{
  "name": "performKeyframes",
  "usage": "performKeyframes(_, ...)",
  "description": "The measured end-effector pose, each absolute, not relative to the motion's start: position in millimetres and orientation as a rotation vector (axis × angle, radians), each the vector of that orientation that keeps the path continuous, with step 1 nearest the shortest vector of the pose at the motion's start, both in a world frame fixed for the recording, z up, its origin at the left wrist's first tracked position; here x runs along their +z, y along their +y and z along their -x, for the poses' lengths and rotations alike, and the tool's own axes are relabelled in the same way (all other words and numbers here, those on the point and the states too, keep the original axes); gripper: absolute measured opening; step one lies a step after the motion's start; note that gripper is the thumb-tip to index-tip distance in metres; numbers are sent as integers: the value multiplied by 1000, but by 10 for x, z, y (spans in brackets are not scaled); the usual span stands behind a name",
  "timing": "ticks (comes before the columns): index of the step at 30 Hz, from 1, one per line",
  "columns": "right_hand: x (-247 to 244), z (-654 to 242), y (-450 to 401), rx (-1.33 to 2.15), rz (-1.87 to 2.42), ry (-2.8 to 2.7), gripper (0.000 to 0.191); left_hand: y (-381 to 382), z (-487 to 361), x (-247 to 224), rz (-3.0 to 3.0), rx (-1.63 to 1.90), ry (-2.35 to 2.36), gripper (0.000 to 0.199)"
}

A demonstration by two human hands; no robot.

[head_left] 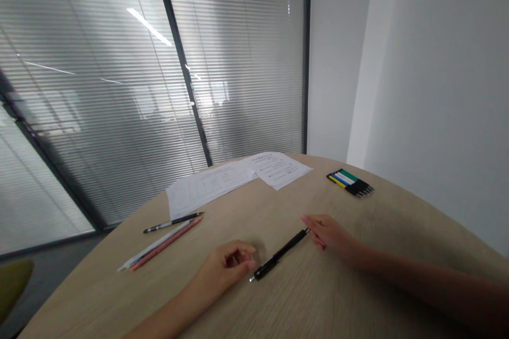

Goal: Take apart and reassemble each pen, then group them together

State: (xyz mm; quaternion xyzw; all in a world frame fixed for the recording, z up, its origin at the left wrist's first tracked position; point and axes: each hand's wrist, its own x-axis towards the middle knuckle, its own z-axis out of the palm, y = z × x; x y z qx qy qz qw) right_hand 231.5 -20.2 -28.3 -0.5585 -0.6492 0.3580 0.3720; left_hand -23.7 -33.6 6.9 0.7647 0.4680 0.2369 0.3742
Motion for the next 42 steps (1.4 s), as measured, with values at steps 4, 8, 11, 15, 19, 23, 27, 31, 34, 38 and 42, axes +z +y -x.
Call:
performKeyframes(4, -285, -2269, -222, 939, 1459, -1643, 46, -376, 209, 31, -1996, 567, 1172, 29)
performKeyframes(8, -259, -2250, -240, 941, 1456, -1612, 41, -453, 184, 71, -2318, 460, 1126, 27)
performKeyframes(11, -240, -2253, -246, 934, 1469, -1595, 40, -483, 169, 85, -2434, 403, 1144, 16)
performKeyframes(15, -250, -2272, -237, 899, 1493, -1621, 40, -443, 177, 74, -2320, 450, 1194, 9)
performKeyframes(19, -260, -2285, -236, 891, 1502, -1650, 39, -351, 229, 79, -1968, 663, 1225, 15)
performKeyframes(23, -240, -2275, -268, 874, 1404, -1841, 36, -286, 279, 108, -1581, 936, 1182, 18)
performKeyframes(27, -265, -2267, -271, 889, 1298, -1908, 35, -275, 296, 185, -1219, 1093, 924, 15)
performKeyframes(31, -320, -2282, -234, 912, 1313, -1866, 36, -263, 319, 302, -926, 1124, 717, 7)
performKeyframes(34, -330, -2309, -209, 805, 1348, -1862, 35, -239, 362, 395, -828, 1135, 587, 7)
performKeyframes(38, -310, -2346, -192, 456, 1394, -1966, 28, -198, 451, 492, -731, 1107, 479, 14)
performKeyframes(42, -324, -2388, -184, 179, 1283, -2190, 28, -157, 535, 535, -719, 1103, 473, 31)
